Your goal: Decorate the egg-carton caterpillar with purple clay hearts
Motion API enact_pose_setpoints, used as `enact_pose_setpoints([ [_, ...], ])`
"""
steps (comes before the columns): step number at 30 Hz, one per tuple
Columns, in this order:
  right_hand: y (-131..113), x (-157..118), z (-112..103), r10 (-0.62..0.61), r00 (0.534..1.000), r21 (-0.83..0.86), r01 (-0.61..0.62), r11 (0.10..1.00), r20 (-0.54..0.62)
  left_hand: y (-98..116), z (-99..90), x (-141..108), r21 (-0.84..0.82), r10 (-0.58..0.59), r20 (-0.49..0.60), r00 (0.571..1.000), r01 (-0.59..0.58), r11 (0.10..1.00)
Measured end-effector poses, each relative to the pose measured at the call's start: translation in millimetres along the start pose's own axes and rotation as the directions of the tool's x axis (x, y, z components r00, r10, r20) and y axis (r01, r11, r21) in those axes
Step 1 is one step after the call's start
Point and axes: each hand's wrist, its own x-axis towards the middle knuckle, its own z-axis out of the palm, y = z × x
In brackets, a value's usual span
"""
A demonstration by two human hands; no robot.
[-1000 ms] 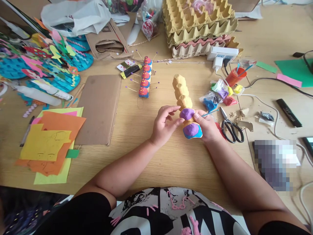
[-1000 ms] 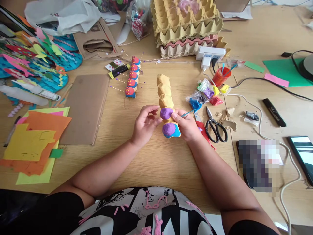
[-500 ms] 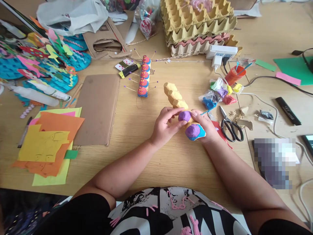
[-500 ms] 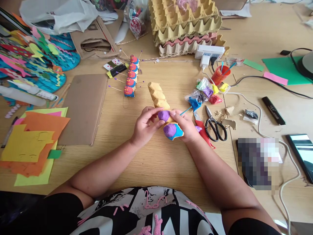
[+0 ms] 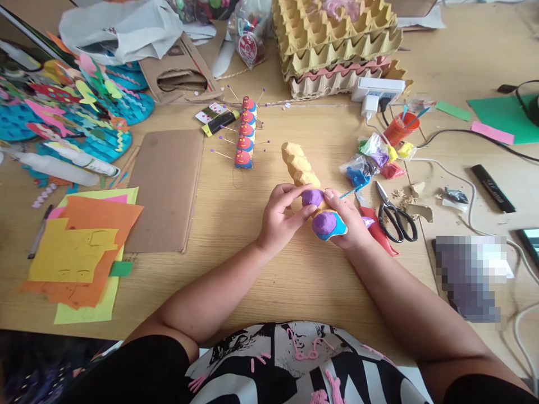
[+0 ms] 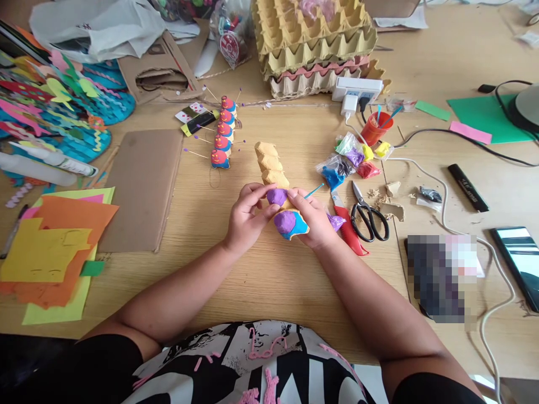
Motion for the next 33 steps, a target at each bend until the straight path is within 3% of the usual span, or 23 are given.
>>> enact_pose_setpoints([
  [10,-1.2,0.8,-1.3,-0.011,1.000,-0.054,0.010,0.998,-0.007,3.9,-1.8,-1.0,-0.025,-0.041,0.007,0.999,0.042,0.999],
  [20,-0.5,-1.2,2.2,0.001,1.000,-0.056,-0.002,0.998,-0.016,5.2,-0.9,3.5,0.088,0.032,-0.008,0.999,-0.032,0.996],
  [27,-0.6,3.5,-2.1,-0.020,0.999,-0.090,0.017,0.996,-0.028,3.8,1.2,1.6,-0.006,-0.126,0.002,0.992,0.126,0.992],
  [33,0.4,1.8,-2.4,-0.069,0.996,-0.172,0.078,0.982,0.055,3.0,0.5,-0.4,-0.052,-0.164,-0.016,0.986,0.163,0.985],
])
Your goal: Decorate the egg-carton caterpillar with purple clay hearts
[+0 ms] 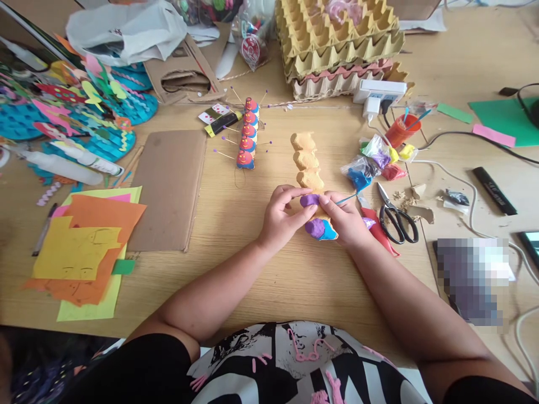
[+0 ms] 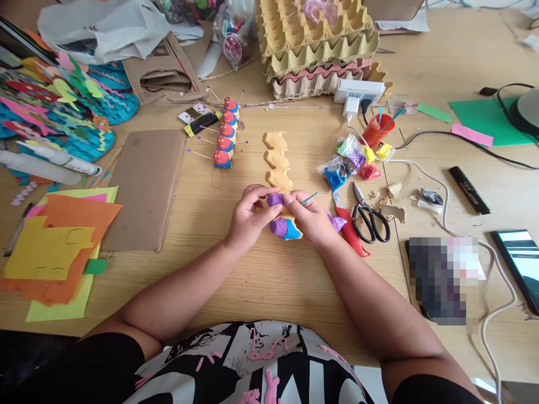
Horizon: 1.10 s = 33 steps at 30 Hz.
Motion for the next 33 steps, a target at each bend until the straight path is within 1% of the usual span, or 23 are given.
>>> enact_pose_setpoints([
  [4,2.2,-1.3,-0.8,-0.087,0.996,-0.119,0.087,0.989,0.003,-4.5,1.4,-1.1,-0.077,-0.072,0.033,0.997,0.075,0.994],
  [7,2.9,-1.3,-0.7,-0.086,0.996,-0.132,0.083,0.988,-0.015,-6.2,2.5,-1.8,-0.097,-0.111,0.045,0.993,0.115,0.989],
  [10,3.5,-1.7,0.6,-0.083,0.996,-0.142,0.077,0.987,-0.035,-6.0,2.9,-2.1,-0.092,-0.097,0.035,0.995,0.100,0.991],
  [13,4.1,-3.0,2.7,-0.068,0.997,-0.143,0.063,0.988,-0.029,-5.3,3.3,-2.0,-0.060,-0.058,-0.012,0.998,0.057,0.997],
  [15,4.2,-3.8,4.1,-0.061,0.997,-0.123,0.057,0.991,-0.035,-5.1,3.5,-1.5,-0.058,-0.040,-0.026,0.999,0.038,0.998],
  [17,3.6,-4.0,4.9,-0.033,0.998,-0.072,0.030,0.997,-0.051,-5.1,2.9,-0.4,-0.087,-0.045,-0.014,0.999,0.044,0.995],
  [20,1.2,-2.5,4.3,0.028,0.996,0.035,-0.025,0.999,-0.087,-4.1,0.7,1.4,-0.134,-0.048,0.047,0.998,0.054,0.989],
  [23,-1.5,0.3,2.0,0.051,0.993,0.086,-0.042,0.995,-0.107,-2.2,-1.2,2.2,-0.118,-0.035,0.100,0.994,0.047,0.992],
  [26,-1.7,2.3,-1.0,0.060,0.993,0.102,-0.049,0.994,-0.104,-0.8,-0.8,1.9,-0.051,-0.029,0.079,0.996,0.033,0.998],
  [29,1.0,2.5,-3.6,0.072,0.993,0.115,-0.061,0.991,-0.097,-0.3,0.9,1.7,0.000,0.013,0.054,0.998,-0.013,1.000],
  [33,5.0,1.9,-5.9,0.084,0.994,0.138,-0.073,0.988,-0.076,-0.2,2.2,2.1,0.013,0.023,0.037,0.999,-0.024,1.000],
])
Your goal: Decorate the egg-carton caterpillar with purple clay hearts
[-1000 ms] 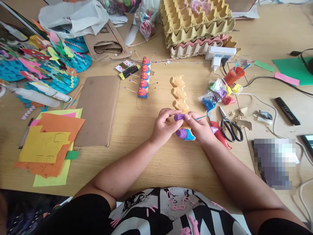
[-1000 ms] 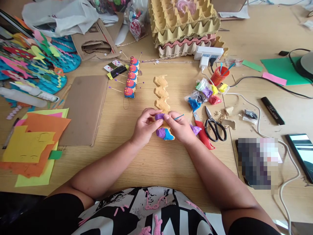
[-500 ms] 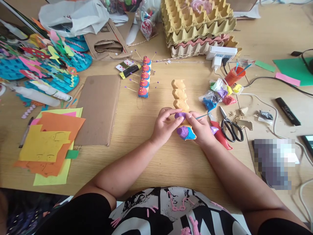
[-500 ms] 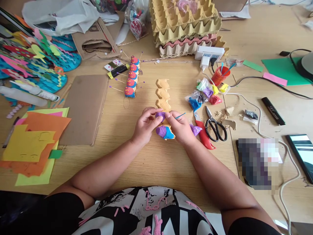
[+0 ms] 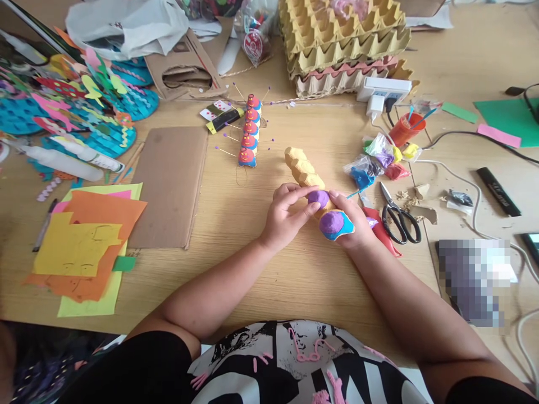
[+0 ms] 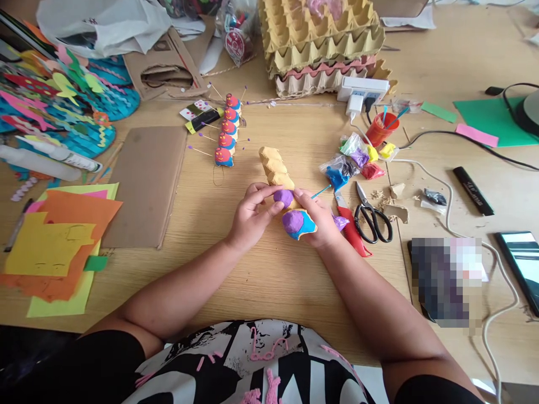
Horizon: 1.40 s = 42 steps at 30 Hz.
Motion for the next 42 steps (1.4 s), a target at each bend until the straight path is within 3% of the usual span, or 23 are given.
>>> enact_pose_setpoints([
  [4,0.7,0.4,-0.3,-0.011,1.000,-0.004,0.011,1.000,-0.007,-2.3,0.4,0.6,-0.082,-0.039,0.029,0.999,0.042,0.996],
  [10,-1.4,-1.1,4.3,0.016,0.999,0.026,-0.016,1.000,-0.028,-4.5,1.2,-0.6,-0.122,-0.006,0.037,0.999,0.011,0.992],
  [22,-4.3,-3.2,4.7,-0.061,0.998,-0.056,0.060,0.997,-0.013,-6.0,1.2,0.2,-0.236,-0.155,0.049,0.987,0.162,0.958],
  [26,0.1,-1.0,2.9,-0.083,0.997,-0.036,0.082,0.996,-0.004,-1.6,1.4,1.2,-0.352,-0.200,0.106,0.974,0.225,0.909],
  [31,0.2,-2.7,2.2,-0.073,0.997,-0.106,0.074,0.992,0.010,3.2,5.5,2.0,-0.512,-0.282,0.086,0.956,0.285,0.810],
  [42,-4.1,-2.7,3.0,-0.123,0.990,-0.180,0.135,0.974,0.075,3.4,5.9,1.7,-0.562,-0.332,0.106,0.937,0.332,0.757],
])
